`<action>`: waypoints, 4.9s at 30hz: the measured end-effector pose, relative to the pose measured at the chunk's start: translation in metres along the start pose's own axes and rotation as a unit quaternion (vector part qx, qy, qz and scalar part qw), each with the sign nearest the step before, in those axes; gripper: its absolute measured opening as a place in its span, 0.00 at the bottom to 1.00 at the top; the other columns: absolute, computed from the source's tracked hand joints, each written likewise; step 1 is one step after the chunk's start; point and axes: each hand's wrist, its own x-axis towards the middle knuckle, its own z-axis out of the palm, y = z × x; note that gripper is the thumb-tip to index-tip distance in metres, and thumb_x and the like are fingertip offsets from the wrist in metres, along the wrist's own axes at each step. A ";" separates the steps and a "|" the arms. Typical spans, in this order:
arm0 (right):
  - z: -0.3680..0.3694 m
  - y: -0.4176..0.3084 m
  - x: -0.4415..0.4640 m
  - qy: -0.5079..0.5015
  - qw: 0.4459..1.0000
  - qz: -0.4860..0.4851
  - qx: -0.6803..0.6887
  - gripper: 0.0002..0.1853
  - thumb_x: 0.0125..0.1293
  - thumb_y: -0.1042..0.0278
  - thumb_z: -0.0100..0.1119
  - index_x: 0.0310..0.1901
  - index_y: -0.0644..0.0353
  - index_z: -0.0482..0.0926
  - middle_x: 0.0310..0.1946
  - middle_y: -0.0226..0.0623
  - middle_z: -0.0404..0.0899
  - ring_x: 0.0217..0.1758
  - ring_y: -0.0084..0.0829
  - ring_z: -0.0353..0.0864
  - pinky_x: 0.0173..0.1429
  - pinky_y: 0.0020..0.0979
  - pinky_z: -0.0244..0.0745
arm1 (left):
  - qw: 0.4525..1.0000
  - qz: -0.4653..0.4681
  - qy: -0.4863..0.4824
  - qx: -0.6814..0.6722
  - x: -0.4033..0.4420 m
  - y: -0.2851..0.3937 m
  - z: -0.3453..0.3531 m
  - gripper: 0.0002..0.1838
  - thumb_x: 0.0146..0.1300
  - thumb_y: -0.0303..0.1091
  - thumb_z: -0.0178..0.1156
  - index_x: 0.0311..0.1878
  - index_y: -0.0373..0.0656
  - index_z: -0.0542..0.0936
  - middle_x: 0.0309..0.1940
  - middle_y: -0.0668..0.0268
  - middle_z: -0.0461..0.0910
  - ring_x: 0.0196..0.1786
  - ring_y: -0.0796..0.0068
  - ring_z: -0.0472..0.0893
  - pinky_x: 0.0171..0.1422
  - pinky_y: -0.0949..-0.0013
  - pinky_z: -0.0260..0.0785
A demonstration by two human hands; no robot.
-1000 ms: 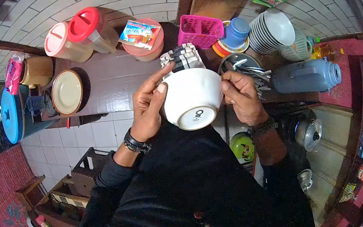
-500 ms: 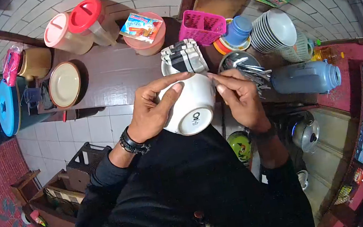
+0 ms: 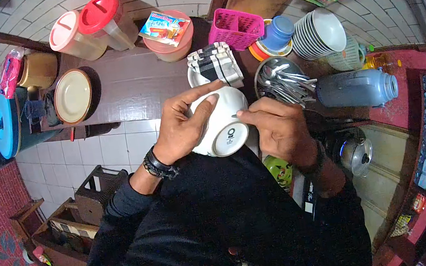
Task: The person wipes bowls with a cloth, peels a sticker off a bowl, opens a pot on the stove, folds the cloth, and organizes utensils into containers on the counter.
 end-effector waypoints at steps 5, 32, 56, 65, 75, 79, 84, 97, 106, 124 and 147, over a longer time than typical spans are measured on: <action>0.008 0.005 0.003 -0.011 0.997 -0.047 0.065 0.22 0.49 0.86 0.60 0.47 0.61 0.87 0.38 0.39 0.82 0.38 0.41 0.87 0.39 0.39 0.82 | 0.995 -0.054 -0.033 0.072 0.000 -0.003 0.000 0.16 0.76 0.26 0.59 0.62 0.37 0.84 0.52 0.62 0.89 0.50 0.84 0.81 0.56 0.74 0.75; 0.003 0.024 -0.002 -0.036 0.992 -0.014 0.122 0.19 0.53 0.86 0.61 0.48 0.64 0.87 0.38 0.41 0.83 0.40 0.43 0.87 0.43 0.40 0.83 | 0.996 -0.080 -0.039 0.012 0.009 -0.007 0.006 0.15 0.75 0.27 0.61 0.62 0.40 0.86 0.26 0.82 0.76 0.26 0.95 0.64 0.28 0.80 0.57; 0.002 0.033 0.004 -0.045 0.992 -0.039 0.111 0.19 0.52 0.85 0.62 0.47 0.62 0.86 0.38 0.40 0.82 0.39 0.43 0.87 0.41 0.40 0.82 | 0.993 -0.093 -0.065 0.019 0.021 -0.004 0.007 0.16 0.74 0.25 0.59 0.61 0.37 0.85 0.48 0.65 0.90 0.44 0.87 0.80 0.48 0.75 0.75; 0.004 0.030 0.008 -0.048 0.991 -0.045 0.115 0.18 0.51 0.82 0.64 0.46 0.61 0.86 0.38 0.38 0.83 0.38 0.42 0.87 0.41 0.40 0.83 | 0.978 -0.188 -0.083 0.028 0.022 0.002 0.003 0.15 0.74 0.25 0.59 0.60 0.36 0.85 0.46 0.65 0.90 0.47 0.83 0.81 0.53 0.72 0.75; 0.004 0.034 0.007 -0.064 0.994 -0.072 0.057 0.18 0.49 0.79 0.63 0.44 0.60 0.87 0.39 0.36 0.83 0.39 0.42 0.86 0.41 0.40 0.83 | 0.992 -0.103 -0.076 0.016 0.023 -0.009 0.008 0.15 0.74 0.25 0.59 0.59 0.36 0.86 0.44 0.67 0.90 0.44 0.86 0.80 0.50 0.74 0.75; 0.004 0.033 0.010 -0.057 0.992 -0.087 0.065 0.17 0.50 0.80 0.63 0.44 0.59 0.87 0.38 0.36 0.83 0.39 0.43 0.86 0.41 0.40 0.83 | 0.991 -0.105 -0.085 0.023 0.025 -0.008 0.009 0.15 0.74 0.25 0.59 0.60 0.37 0.86 0.45 0.67 0.89 0.45 0.86 0.80 0.51 0.74 0.75; 0.001 0.038 0.007 -0.075 0.991 -0.070 0.081 0.18 0.51 0.84 0.62 0.45 0.62 0.87 0.38 0.40 0.84 0.39 0.44 0.87 0.43 0.40 0.83 | 0.992 -0.070 -0.098 0.030 0.026 -0.010 0.009 0.15 0.75 0.25 0.58 0.60 0.37 0.86 0.46 0.68 0.89 0.44 0.86 0.80 0.49 0.75 0.76; 0.003 0.030 0.008 -0.077 0.989 -0.081 0.093 0.20 0.52 0.87 0.61 0.48 0.65 0.87 0.38 0.42 0.83 0.38 0.44 0.87 0.43 0.39 0.82 | 0.992 -0.055 -0.105 0.039 0.028 -0.017 0.012 0.15 0.74 0.26 0.59 0.60 0.37 0.85 0.46 0.65 0.90 0.45 0.86 0.80 0.51 0.74 0.76; -0.001 0.027 0.016 -0.085 0.988 -0.128 0.023 0.18 0.48 0.79 0.64 0.44 0.59 0.87 0.41 0.36 0.83 0.40 0.42 0.87 0.42 0.40 0.82 | 0.990 -0.021 -0.120 0.069 0.032 -0.022 0.014 0.16 0.76 0.24 0.55 0.63 0.35 0.83 0.42 0.69 0.87 0.38 0.88 0.77 0.42 0.78 0.71; 0.004 0.031 0.007 -0.085 0.990 -0.112 0.023 0.19 0.50 0.80 0.62 0.46 0.57 0.87 0.43 0.39 0.82 0.41 0.42 0.87 0.41 0.41 0.84 | 0.991 0.059 -0.101 0.064 0.033 -0.034 0.014 0.15 0.78 0.28 0.58 0.62 0.36 0.84 0.40 0.72 0.86 0.36 0.90 0.76 0.39 0.79 0.69; -0.007 0.048 0.029 -0.110 0.979 -0.169 0.041 0.15 0.45 0.75 0.68 0.39 0.58 0.87 0.35 0.34 0.81 0.45 0.43 0.86 0.47 0.42 0.82 | 0.986 -0.057 -0.158 -0.006 0.041 -0.017 0.005 0.15 0.75 0.24 0.58 0.61 0.33 0.84 0.54 0.59 0.88 0.53 0.80 0.83 0.61 0.71 0.76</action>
